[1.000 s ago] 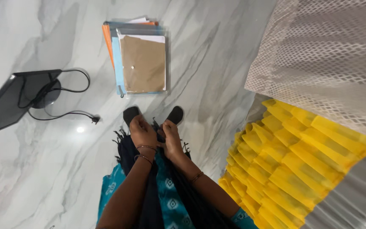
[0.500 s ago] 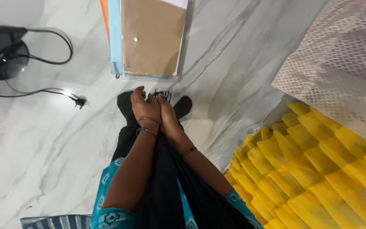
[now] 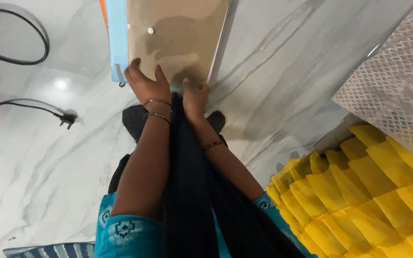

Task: The person wipes the covers of several file folders with a cloth and places them on a green mat. Then, the person picks up a small monitor from the floor, places it on the mat, and wipes the screen with the cloth.

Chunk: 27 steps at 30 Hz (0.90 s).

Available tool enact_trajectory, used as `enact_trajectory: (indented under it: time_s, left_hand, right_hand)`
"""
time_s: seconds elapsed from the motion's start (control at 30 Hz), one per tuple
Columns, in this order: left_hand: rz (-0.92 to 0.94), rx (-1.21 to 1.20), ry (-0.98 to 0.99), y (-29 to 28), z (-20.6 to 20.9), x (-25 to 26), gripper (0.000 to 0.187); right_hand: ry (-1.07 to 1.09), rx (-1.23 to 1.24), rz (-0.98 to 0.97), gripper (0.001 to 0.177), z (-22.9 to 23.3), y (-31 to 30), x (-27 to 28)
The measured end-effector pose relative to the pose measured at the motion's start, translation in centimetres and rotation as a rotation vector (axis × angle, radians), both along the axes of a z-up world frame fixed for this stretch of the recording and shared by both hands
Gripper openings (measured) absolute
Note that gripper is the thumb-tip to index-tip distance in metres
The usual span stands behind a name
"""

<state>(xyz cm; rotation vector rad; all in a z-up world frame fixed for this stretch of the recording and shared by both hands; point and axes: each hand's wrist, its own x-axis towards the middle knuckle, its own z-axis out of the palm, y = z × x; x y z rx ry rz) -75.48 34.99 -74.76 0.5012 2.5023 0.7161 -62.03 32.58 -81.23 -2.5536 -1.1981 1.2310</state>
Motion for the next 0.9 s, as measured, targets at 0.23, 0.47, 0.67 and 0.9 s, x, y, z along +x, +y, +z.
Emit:
enact_trajectory:
  time_s: [0.23,0.47,0.67,0.9]
  left_hand:
    - [0.02,-0.152,-0.08,2.6,-3.1,-3.5,0.097]
    - [0.072,-0.475,-0.22,3.0,-4.6,-4.7,0.092]
    - [0.105,-0.399,-0.323,1.6,-6.1,-6.1,0.06]
    - [0.162,-0.023,-0.429,0.0,-5.9,-5.6,0.046]
  right_hand:
    - [-0.026,0.15,0.104,0.098,-4.1,5.0,3.7]
    - [0.169,0.149,0.04,0.063,-2.1,7.1,3.6]
    - [0.182,0.061,-0.103,0.043,0.5,8.4,4.0]
    - [0.31,0.095,-0.145,0.038,3.4,8.7,5.1]
